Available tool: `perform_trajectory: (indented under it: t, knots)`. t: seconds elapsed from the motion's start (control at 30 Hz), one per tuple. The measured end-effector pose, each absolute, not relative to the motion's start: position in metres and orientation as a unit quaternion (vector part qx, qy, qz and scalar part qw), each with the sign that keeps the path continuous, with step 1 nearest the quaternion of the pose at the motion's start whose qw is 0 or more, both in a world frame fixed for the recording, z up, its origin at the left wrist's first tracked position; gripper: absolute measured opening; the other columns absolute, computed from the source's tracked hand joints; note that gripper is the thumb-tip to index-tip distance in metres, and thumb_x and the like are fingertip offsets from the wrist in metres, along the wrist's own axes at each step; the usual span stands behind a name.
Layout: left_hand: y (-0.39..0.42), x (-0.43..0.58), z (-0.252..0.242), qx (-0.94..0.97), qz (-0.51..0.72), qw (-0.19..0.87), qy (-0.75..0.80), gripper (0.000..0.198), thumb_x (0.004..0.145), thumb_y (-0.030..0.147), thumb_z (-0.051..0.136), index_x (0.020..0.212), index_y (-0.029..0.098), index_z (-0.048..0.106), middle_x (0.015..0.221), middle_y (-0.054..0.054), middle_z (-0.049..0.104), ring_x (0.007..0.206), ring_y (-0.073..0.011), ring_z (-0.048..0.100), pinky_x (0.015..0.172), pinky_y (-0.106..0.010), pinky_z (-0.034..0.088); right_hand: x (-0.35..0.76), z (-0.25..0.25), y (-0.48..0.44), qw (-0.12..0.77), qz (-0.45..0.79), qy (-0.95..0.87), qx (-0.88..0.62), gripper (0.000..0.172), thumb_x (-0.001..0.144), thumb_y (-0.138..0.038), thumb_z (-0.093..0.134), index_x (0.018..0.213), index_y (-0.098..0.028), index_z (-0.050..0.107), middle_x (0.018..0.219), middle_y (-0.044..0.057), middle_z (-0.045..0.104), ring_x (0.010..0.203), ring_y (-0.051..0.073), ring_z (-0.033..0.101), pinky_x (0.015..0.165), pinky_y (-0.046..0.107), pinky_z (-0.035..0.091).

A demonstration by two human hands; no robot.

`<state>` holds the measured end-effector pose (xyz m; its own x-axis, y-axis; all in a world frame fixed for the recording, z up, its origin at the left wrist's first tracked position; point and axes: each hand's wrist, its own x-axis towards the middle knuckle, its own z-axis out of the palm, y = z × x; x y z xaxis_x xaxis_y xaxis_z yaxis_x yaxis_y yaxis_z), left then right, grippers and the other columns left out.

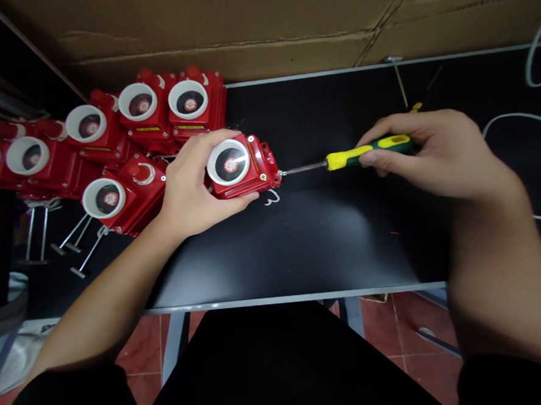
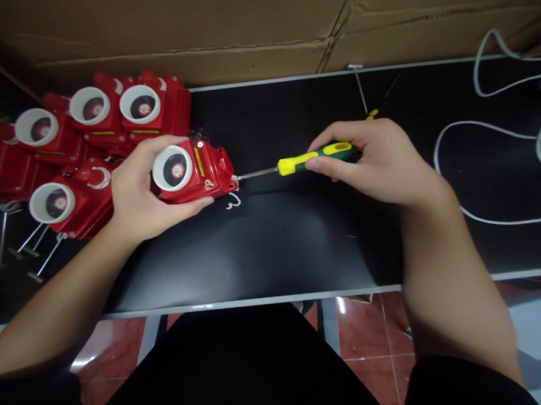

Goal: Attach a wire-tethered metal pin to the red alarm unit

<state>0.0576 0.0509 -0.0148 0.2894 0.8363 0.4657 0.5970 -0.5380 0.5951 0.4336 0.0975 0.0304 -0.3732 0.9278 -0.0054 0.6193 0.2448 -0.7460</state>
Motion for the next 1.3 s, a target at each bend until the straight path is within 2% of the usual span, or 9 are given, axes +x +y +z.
perform_trajectory:
  t: [0.13,0.2,0.3,0.4,0.53,0.7,0.97,1.2,1.3]
  knots:
    - [0.052,0.057,-0.015,0.79,0.389,0.172,0.441,0.079,0.081,0.066,0.1,0.147,0.039,0.066,0.142,-0.003,0.08,0.127,-0.0422,0.078,0.109,-0.073,0.063,0.427,0.031,0.097,0.188,0.352,-0.755,-0.52,0.064,0.096,-0.085,0.071,0.074,-0.025,0.073,0.059,0.002,0.064,0.052,0.016,0.054,0.059,0.036,0.037]
    - [0.052,0.057,-0.014,0.79,0.382,0.178,0.445,0.08,0.08,0.065,0.1,0.148,0.039,0.066,0.143,-0.003,0.079,0.128,-0.0438,0.077,0.109,-0.075,0.062,0.426,0.029,0.098,0.19,0.356,-0.753,-0.52,0.069,0.096,-0.091,0.066,0.075,-0.025,0.072,0.059,0.002,0.063,0.055,0.017,0.055,0.062,0.037,0.039]
    - [0.052,0.057,-0.013,0.786,0.377,0.183,0.455,0.081,0.08,0.065,0.099,0.149,0.039,0.066,0.144,-0.004,0.078,0.13,-0.0453,0.077,0.11,-0.076,0.06,0.427,0.024,0.1,0.207,0.355,-0.751,-0.517,0.063,0.085,-0.088,0.079,0.091,-0.025,0.074,0.077,0.004,0.072,0.07,0.021,0.064,0.071,0.038,0.046]
    - [0.052,0.056,-0.014,0.786,0.373,0.194,0.454,0.082,0.079,0.065,0.1,0.149,0.039,0.066,0.145,-0.003,0.078,0.132,-0.0454,0.076,0.112,-0.076,0.059,0.431,0.021,0.101,0.209,0.321,-0.773,-0.505,0.054,0.074,-0.068,0.093,0.097,-0.024,0.072,0.094,0.006,0.076,0.085,0.024,0.068,0.078,0.038,0.049]
    - [0.053,0.055,-0.016,0.781,0.376,0.209,0.453,0.084,0.078,0.067,0.1,0.15,0.041,0.066,0.148,-0.001,0.076,0.135,-0.0457,0.074,0.116,-0.076,0.056,0.434,0.02,0.1,0.204,0.305,-0.789,-0.492,0.042,0.077,-0.054,0.091,0.097,-0.024,0.068,0.091,0.005,0.074,0.081,0.022,0.064,0.075,0.037,0.047]
    - [0.052,0.055,-0.015,0.79,0.373,0.188,0.448,0.084,0.08,0.066,0.1,0.151,0.04,0.064,0.147,-0.001,0.077,0.131,-0.0404,0.076,0.113,-0.071,0.06,0.432,0.019,0.102,0.207,0.304,-0.802,-0.472,0.041,0.08,-0.055,0.091,0.097,-0.025,0.069,0.099,0.006,0.075,0.086,0.024,0.065,0.077,0.039,0.048]
    - [0.053,0.055,-0.016,0.79,0.385,0.186,0.439,0.086,0.076,0.064,0.103,0.151,0.043,0.065,0.145,0.0,0.078,0.129,-0.0437,0.076,0.109,-0.073,0.061,0.43,0.023,0.101,0.205,0.318,-0.806,-0.455,0.036,0.082,-0.054,0.093,0.094,-0.027,0.072,0.098,0.006,0.078,0.085,0.025,0.068,0.079,0.041,0.05]
    - [0.051,0.058,-0.014,0.79,0.39,0.164,0.444,0.079,0.08,0.063,0.102,0.148,0.044,0.066,0.143,-0.001,0.079,0.126,-0.041,0.078,0.107,-0.07,0.064,0.429,0.026,0.097,0.186,0.33,-0.804,-0.459,0.037,0.094,-0.07,0.081,0.094,-0.033,0.08,0.09,0.002,0.08,0.076,0.025,0.069,0.073,0.042,0.05]
    - [0.052,0.057,-0.015,0.791,0.387,0.17,0.443,0.083,0.077,0.063,0.103,0.149,0.043,0.067,0.143,-0.001,0.079,0.126,-0.0425,0.078,0.107,-0.071,0.064,0.427,0.027,0.096,0.153,0.347,-0.8,-0.466,0.046,0.1,-0.078,0.069,0.088,-0.034,0.078,0.074,0.001,0.074,0.065,0.024,0.065,0.067,0.043,0.046]
